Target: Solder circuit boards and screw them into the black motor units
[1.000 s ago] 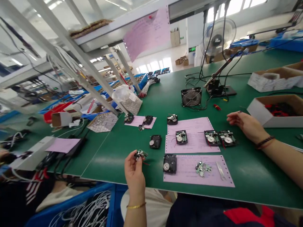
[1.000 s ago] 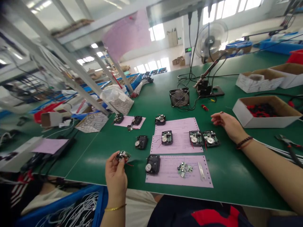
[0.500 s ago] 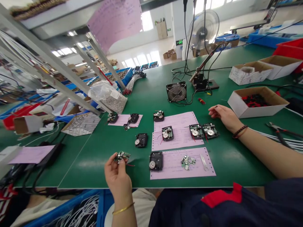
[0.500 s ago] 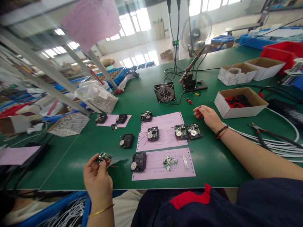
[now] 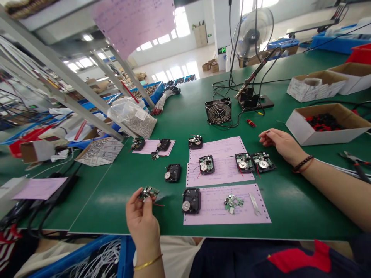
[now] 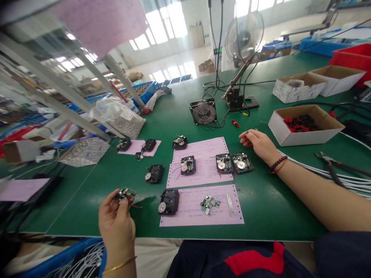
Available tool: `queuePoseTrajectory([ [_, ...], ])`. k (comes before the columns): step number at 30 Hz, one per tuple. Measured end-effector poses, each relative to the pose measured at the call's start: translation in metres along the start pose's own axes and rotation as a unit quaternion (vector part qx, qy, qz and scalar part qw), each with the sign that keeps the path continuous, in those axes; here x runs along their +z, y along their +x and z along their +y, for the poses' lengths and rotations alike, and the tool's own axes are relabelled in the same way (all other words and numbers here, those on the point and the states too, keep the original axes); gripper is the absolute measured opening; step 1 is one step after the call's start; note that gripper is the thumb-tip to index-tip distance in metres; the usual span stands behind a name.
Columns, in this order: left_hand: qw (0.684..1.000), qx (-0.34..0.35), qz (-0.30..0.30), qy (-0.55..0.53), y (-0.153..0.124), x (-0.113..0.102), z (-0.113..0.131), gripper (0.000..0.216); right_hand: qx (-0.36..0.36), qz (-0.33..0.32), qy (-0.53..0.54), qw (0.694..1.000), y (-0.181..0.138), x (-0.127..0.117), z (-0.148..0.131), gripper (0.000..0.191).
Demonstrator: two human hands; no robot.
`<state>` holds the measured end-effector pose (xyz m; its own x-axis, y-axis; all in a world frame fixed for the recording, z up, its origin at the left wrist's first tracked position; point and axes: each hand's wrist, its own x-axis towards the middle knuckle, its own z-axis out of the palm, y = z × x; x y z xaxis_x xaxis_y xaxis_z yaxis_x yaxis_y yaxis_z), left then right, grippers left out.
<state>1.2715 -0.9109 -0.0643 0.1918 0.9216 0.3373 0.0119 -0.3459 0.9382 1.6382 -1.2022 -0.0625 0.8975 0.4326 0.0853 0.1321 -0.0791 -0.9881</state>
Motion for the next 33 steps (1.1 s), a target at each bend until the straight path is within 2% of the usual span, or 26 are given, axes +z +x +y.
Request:
queuePoseTrajectory([
  [5, 1.0, 0.002, 0.0, 0.008, 0.0, -0.001, -0.001, 0.038, 0.015, -0.01, -0.009, 1.0, 0.001, 0.001, -0.001, 0.042],
  [11, 1.0, 0.003, 0.0, -0.012, -0.002, 0.002, 0.0, 0.037, 0.021, -0.054, -0.068, 0.996, -0.002, 0.004, -0.002, 0.055],
  [33, 1.0, 0.013, -0.016, 0.012, -0.006, 0.001, 0.0, 0.037, 0.023, -0.088, -0.158, 0.983, -0.008, 0.008, -0.016, 0.062],
])
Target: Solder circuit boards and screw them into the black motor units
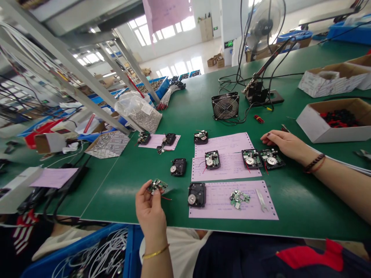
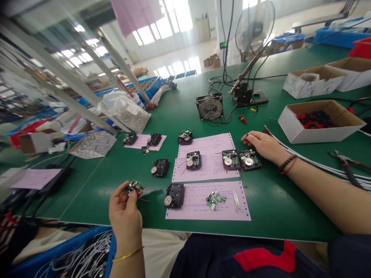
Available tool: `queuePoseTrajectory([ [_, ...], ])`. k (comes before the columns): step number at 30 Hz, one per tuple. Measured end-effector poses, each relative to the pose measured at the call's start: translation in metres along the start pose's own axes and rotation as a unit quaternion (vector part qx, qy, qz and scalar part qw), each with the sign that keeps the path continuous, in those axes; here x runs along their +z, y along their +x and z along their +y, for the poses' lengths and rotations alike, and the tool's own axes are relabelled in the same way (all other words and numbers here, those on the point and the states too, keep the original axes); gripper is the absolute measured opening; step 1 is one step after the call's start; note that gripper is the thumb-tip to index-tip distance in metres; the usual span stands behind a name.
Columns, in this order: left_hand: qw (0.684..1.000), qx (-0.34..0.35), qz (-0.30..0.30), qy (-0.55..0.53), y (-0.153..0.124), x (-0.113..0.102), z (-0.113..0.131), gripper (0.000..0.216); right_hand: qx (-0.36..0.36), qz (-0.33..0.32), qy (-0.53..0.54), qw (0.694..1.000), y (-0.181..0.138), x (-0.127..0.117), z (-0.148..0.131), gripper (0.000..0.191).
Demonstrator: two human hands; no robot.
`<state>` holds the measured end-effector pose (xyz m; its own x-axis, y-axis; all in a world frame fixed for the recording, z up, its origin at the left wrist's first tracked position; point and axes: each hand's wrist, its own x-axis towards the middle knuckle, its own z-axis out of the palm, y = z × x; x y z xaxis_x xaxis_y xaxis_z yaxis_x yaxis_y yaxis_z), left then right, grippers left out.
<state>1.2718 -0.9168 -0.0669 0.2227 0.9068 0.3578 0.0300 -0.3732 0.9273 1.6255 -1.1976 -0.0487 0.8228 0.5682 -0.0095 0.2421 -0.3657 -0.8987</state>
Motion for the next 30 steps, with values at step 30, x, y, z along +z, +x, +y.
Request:
queuePoseTrajectory([
  [30, 0.995, -0.054, -0.03, -0.073, 0.011, 0.023, 0.011, 0.043, -0.01, 0.077, 0.109, 0.991, 0.007, -0.008, -0.006, 0.03],
])
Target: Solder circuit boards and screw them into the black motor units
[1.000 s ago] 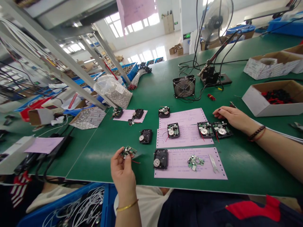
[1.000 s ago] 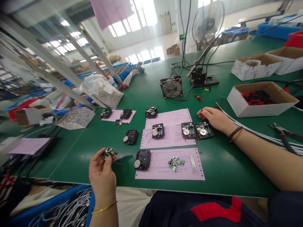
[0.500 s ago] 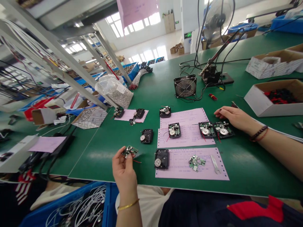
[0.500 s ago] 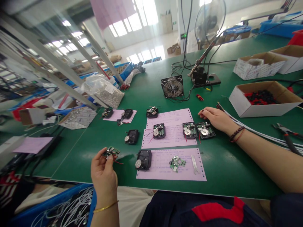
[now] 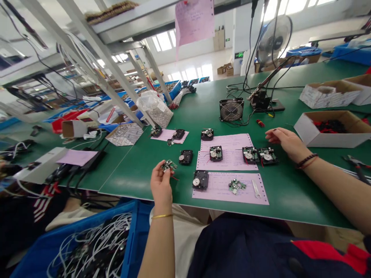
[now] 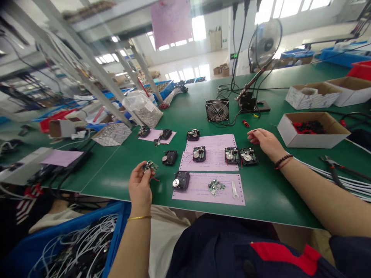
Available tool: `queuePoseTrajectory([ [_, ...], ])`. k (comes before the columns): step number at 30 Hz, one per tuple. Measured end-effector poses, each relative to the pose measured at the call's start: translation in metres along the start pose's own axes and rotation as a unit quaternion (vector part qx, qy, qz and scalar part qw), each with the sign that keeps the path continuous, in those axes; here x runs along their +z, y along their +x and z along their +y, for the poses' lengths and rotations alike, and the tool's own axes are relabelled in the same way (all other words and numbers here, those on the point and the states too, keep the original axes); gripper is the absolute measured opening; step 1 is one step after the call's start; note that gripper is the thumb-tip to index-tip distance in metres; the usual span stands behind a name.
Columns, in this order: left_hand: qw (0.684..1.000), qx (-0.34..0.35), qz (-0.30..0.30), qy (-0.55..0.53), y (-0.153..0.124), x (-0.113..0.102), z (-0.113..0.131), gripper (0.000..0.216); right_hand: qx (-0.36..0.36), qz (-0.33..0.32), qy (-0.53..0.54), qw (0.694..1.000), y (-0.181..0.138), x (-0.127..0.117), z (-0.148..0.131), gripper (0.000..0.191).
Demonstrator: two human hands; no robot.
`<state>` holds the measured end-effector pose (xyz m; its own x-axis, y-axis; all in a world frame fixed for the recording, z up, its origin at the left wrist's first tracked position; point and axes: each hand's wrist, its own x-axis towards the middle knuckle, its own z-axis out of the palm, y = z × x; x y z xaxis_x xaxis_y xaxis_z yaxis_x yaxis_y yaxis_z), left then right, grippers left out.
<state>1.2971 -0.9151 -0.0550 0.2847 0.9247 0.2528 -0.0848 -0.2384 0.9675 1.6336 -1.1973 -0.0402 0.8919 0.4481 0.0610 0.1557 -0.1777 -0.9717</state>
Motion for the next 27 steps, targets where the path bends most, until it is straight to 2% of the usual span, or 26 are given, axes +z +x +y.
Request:
queuePoseTrajectory([
  [3, 1.0, -0.009, -0.015, -0.009, -0.004, 0.004, 0.0, 0.045, -0.044, 0.024, 0.023, 0.998, -0.009, -0.005, -0.025, 0.026],
  [5, 0.999, -0.016, -0.025, -0.016, -0.007, 0.006, -0.002, 0.044, -0.099, 0.019, 0.01, 0.995, -0.017, -0.002, -0.049, 0.026],
  [8, 0.999, -0.023, -0.034, -0.029, -0.012, 0.009, -0.003, 0.042, -0.198, -0.04, -0.001, 0.979, -0.031, 0.016, -0.092, 0.03],
  [11, 0.995, -0.045, -0.055, -0.069, -0.02, 0.014, -0.003, 0.044, -0.276, -0.127, 0.003, 0.953, -0.044, 0.048, -0.135, 0.033],
  [14, 0.983, -0.094, -0.088, -0.13, -0.033, 0.019, -0.003, 0.049, -0.346, -0.223, -0.025, 0.911, -0.05, 0.088, -0.175, 0.031],
  [18, 0.947, -0.186, -0.17, -0.201, -0.049, 0.013, 0.003, 0.052, -0.434, -0.372, -0.09, 0.815, -0.043, 0.145, -0.232, 0.033],
  [20, 0.927, -0.223, -0.21, -0.219, -0.054, -0.003, 0.01, 0.052, -0.464, -0.444, -0.112, 0.758, -0.036, 0.176, -0.26, 0.034],
  [22, 0.922, -0.244, -0.213, -0.211, -0.054, -0.028, 0.021, 0.049, -0.47, -0.506, -0.116, 0.714, -0.027, 0.21, -0.284, 0.033],
  [24, 0.932, -0.257, -0.177, -0.182, -0.054, -0.061, 0.034, 0.045, -0.449, -0.557, -0.105, 0.691, -0.022, 0.244, -0.301, 0.029],
  [27, 0.951, -0.278, -0.063, -0.117, -0.061, -0.118, 0.055, 0.043, -0.405, -0.634, -0.079, 0.654, -0.023, 0.293, -0.314, 0.024],
])
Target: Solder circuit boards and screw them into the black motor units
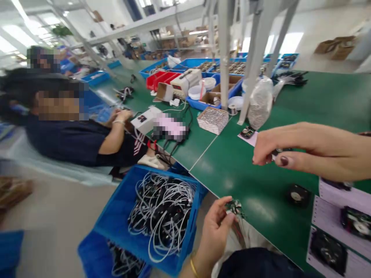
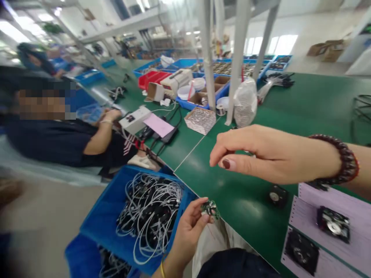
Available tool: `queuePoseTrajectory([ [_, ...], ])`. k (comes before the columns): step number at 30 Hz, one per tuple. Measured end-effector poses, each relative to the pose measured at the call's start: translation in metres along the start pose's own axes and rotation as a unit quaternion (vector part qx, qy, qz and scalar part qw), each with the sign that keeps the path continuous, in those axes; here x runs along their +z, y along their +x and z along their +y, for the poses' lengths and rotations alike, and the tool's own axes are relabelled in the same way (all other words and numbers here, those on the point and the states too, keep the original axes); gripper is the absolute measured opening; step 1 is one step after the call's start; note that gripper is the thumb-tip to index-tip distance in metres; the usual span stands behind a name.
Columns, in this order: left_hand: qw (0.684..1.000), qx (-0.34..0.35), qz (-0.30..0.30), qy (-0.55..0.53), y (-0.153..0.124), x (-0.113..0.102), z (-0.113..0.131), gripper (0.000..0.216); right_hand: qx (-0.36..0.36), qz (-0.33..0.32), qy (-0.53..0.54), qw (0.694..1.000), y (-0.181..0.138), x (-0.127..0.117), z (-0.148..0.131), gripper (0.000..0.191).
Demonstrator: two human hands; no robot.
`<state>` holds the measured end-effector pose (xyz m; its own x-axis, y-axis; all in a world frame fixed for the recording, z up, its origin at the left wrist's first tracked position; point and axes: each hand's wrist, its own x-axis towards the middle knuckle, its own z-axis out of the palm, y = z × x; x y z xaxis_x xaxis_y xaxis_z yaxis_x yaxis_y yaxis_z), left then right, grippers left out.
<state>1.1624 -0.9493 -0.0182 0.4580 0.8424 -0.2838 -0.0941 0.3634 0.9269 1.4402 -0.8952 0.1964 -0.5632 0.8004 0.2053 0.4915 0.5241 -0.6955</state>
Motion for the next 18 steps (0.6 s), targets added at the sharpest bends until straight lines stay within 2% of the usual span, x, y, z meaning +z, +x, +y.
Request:
queuePoseTrajectory([
  [2, 0.993, -0.007, 0.119, 0.02, -0.028, -0.031, 0.015, 0.046, -0.009, -0.052, 0.032, 0.998, 0.025, 0.009, 0.003, 0.023],
  [4, 0.972, -0.019, 0.233, 0.037, -0.064, -0.054, 0.031, 0.049, 0.005, -0.107, 0.057, 0.993, 0.041, 0.024, -0.002, 0.023],
  [7, 0.937, -0.04, 0.345, 0.035, -0.124, -0.073, 0.06, 0.055, 0.067, -0.175, 0.103, 0.977, 0.047, 0.052, -0.023, 0.026],
  [10, 0.911, -0.033, 0.41, 0.014, -0.175, -0.078, 0.093, 0.057, 0.139, -0.204, 0.143, 0.959, 0.038, 0.086, -0.054, 0.033],
  [13, 0.893, -0.014, 0.45, -0.006, -0.214, -0.083, 0.117, 0.058, 0.181, -0.218, 0.186, 0.941, 0.024, 0.118, -0.08, 0.038],
  [16, 0.88, -0.018, 0.473, -0.028, -0.244, -0.089, 0.126, 0.056, 0.19, -0.213, 0.208, 0.936, 0.017, 0.14, -0.09, 0.043],
  [18, 0.872, -0.028, 0.486, -0.043, -0.261, -0.094, 0.123, 0.055, 0.178, -0.209, 0.203, 0.94, 0.02, 0.147, -0.085, 0.044],
])
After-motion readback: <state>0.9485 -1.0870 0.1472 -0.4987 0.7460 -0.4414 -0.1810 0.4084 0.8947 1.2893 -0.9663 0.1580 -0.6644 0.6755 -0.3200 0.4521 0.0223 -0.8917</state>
